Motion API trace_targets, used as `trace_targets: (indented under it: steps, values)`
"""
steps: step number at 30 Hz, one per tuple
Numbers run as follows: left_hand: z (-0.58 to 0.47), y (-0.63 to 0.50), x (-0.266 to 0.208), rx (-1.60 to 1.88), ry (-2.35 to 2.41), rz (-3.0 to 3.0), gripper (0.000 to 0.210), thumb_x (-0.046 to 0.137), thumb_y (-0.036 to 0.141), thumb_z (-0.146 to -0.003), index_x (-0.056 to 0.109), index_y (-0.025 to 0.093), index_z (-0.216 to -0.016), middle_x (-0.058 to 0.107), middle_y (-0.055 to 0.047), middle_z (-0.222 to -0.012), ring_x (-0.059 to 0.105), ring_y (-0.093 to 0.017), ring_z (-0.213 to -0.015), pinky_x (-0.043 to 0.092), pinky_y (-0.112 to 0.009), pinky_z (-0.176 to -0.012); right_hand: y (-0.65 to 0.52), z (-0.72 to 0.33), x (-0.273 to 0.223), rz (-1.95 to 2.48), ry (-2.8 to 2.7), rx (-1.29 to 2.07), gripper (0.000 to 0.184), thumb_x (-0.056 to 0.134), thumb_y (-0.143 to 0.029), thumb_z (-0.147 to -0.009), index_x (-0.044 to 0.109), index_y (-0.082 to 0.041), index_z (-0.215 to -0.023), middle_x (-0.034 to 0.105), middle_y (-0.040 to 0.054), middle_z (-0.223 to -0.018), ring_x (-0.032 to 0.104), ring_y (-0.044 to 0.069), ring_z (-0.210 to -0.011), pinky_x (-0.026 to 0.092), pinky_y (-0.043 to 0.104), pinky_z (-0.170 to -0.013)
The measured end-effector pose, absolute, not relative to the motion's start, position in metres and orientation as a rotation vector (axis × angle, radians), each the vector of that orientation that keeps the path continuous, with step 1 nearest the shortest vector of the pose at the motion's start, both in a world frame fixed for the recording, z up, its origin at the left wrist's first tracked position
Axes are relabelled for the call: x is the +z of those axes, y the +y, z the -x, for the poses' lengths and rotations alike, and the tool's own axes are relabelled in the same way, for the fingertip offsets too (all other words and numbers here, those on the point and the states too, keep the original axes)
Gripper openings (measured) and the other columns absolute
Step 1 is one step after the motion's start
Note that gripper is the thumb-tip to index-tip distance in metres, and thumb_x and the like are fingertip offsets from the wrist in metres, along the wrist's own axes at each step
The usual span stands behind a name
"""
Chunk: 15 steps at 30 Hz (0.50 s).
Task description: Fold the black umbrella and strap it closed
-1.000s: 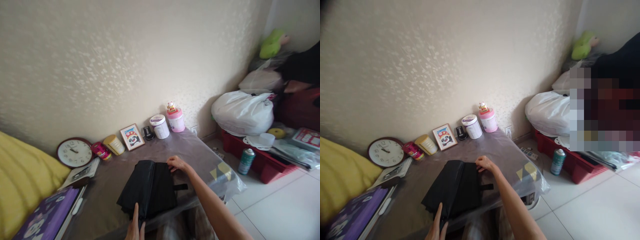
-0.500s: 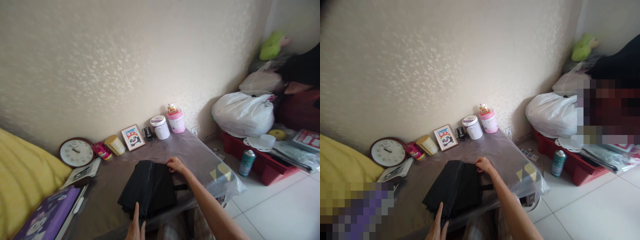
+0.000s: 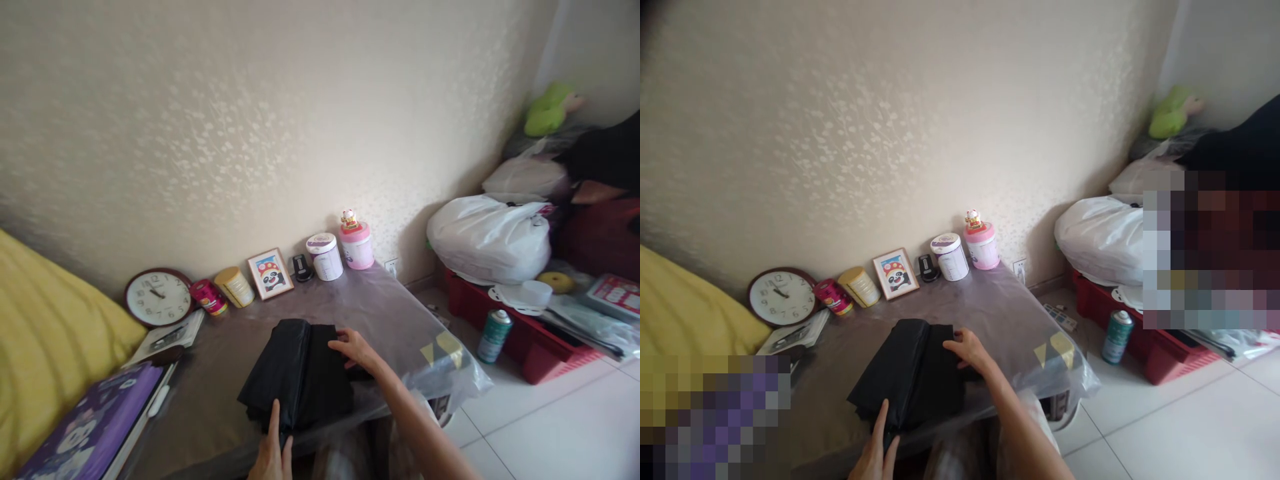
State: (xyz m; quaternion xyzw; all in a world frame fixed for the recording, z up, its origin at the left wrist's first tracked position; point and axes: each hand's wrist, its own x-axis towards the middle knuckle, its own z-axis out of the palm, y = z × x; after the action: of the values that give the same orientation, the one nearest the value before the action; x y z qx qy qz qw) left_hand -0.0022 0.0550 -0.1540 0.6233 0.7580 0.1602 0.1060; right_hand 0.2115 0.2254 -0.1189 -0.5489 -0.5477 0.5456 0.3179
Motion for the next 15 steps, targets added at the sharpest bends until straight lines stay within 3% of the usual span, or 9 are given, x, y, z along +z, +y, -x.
trace_targets:
  steps: [5, 11, 15]
  values:
    - [0.008, 0.057, -0.158, 0.486, 2.155, -1.8, 0.052, 0.018, 0.027, -0.092, 0.007, 0.012, -0.141, 0.052, -0.016, -0.127, 0.056, -0.019, -0.11, 0.045, -0.03, -0.086, 0.197, -0.205, -0.113, 1.272, -1.28, 1.705, 0.048, 0.064, -0.034, -0.064, 0.048, -0.02, -0.107, 0.064, 0.0045, -0.093, 0.063, 0.019, -0.076, 0.046, 0.02, -0.043]
    - [0.02, 0.059, -0.158, 0.452, 1.972, -1.847, 0.055, 0.015, 0.029, -0.092, -0.001, 0.007, -0.14, 0.031, -0.019, -0.141, 0.043, -0.018, -0.123, 0.042, -0.03, -0.093, 0.185, -0.189, -0.101, 1.199, -1.136, 1.734, 0.033, 0.063, -0.025, -0.059, 0.054, -0.019, -0.09, 0.063, -0.0012, -0.072, 0.06, 0.014, -0.061, 0.04, 0.019, -0.043]
    - [0.024, 0.061, -0.162, 0.518, 1.928, -1.852, 0.056, 0.017, 0.03, -0.092, -0.002, 0.008, -0.141, 0.03, -0.018, -0.142, 0.041, -0.018, -0.124, 0.041, -0.031, -0.094, 0.187, -0.172, -0.087, 1.056, -1.084, 1.75, 0.03, 0.063, -0.023, -0.058, 0.055, -0.019, -0.087, 0.063, -0.0018, -0.069, 0.06, 0.015, -0.062, 0.044, 0.022, -0.049]
